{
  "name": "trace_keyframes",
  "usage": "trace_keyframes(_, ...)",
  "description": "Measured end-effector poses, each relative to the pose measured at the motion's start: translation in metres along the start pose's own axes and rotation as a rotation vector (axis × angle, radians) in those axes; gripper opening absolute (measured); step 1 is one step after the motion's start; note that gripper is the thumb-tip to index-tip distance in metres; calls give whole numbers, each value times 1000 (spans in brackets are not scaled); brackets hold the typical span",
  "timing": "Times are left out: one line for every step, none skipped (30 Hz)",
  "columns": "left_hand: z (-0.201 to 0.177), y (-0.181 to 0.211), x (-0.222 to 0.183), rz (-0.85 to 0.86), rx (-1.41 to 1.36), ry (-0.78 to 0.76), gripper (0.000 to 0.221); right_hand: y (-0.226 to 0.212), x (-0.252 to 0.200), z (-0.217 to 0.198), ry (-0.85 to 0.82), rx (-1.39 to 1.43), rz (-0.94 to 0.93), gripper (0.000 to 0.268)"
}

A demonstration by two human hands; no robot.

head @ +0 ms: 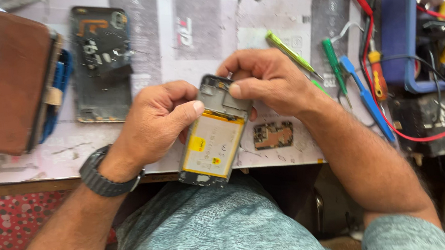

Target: The person disassembles a smartphone by removing the motherboard and a small metal bracket using a green plastic pry tool. They then reinsert the motherboard into the phone chassis and place the bracket back into position.

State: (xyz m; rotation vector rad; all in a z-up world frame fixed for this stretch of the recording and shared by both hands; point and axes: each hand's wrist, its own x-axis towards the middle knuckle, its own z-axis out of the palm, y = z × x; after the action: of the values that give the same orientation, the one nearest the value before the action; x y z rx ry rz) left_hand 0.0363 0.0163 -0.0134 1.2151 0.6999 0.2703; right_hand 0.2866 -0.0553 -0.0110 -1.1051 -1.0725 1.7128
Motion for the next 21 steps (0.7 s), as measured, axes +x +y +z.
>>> trace_keyframes(-1, 0, 0, 11, -1, 12, 19, -1, 1, -1, -9, -22, -11, 36)
trace_keyframes(0, -1, 0, 15, -17, 8, 19, 0, -1, -3, -4, -43, -6, 35)
trace_keyframes(0, -2, -1, 18, -32, 5, 18, 1, -3, -4, 1, -64, 0, 34)
trace_keyframes(0, -2, -2, 31, -32, 20, 18, 2, -2, -5, 19, -113, -28, 32)
trace_keyframes(0, 0, -3, 43, -32, 35, 18, 2, -1, -5, 36, -164, -55, 32)
trace_keyframes(0, 3, -2, 35, -19, 45, 17, -1, 0, -5, 45, -218, -88, 31)
trace_keyframes(1, 6, -2, 28, -5, 56, 17, -4, -2, -4, 142, -362, -168, 29)
trace_keyframes(2, 9, -3, 27, 16, 75, 17, -8, -3, -1, 228, -509, -259, 27)
trace_keyframes(4, 11, -3, 28, 88, 75, 16, -12, -6, 2, 311, -658, -351, 25)
trace_keyframes(4, 13, -3, 26, 162, 83, 17, -18, -13, 5, 372, -769, -357, 22)
trace_keyframes(5, 15, -2, 23, 236, 92, 17, -26, -25, 8, 434, -879, -362, 20)
trace_keyframes(6, 15, -1, 19, 237, 92, 17, -34, -36, 11, 447, -989, -357, 19)
trace_keyframes(7, 16, 1, 16, 239, 92, 18, -41, -49, 14, 463, -1099, -352, 18)
trace_keyframes(8, 16, 3, 12, 240, 89, 18, -48, -63, 18, 434, -1211, -334, 18)
trace_keyframes(8, 17, 5, -4, 268, 95, 18, -51, -75, 22, 404, -1323, -315, 18)
trace_keyframes(8, 18, 7, -21, 294, 97, 19, -49, -86, 29, 386, -1342, -280, 20)
trace_keyframes(10, 19, 8, -38, 319, 100, 19, -44, -96, 36, 367, -1361, -245, 21)
trace_keyframes(11, 20, 8, -51, 378, 107, 20, -39, -103, 41, 347, -1381, -216, 24)
trace_keyframes(11, 21, 9, -64, 437, 113, 21, -32, -109, 45, 343, -1402, -243, 31)
trace_keyframes(11, 22, 8, -82, 496, 126, 22, -26, -112, 49, 335, -1420, -274, 39)
trace_keyframes(10, 22, 8, -9, 579, 137, 22, -20, -116, 51, 326, -1437, -304, 47)
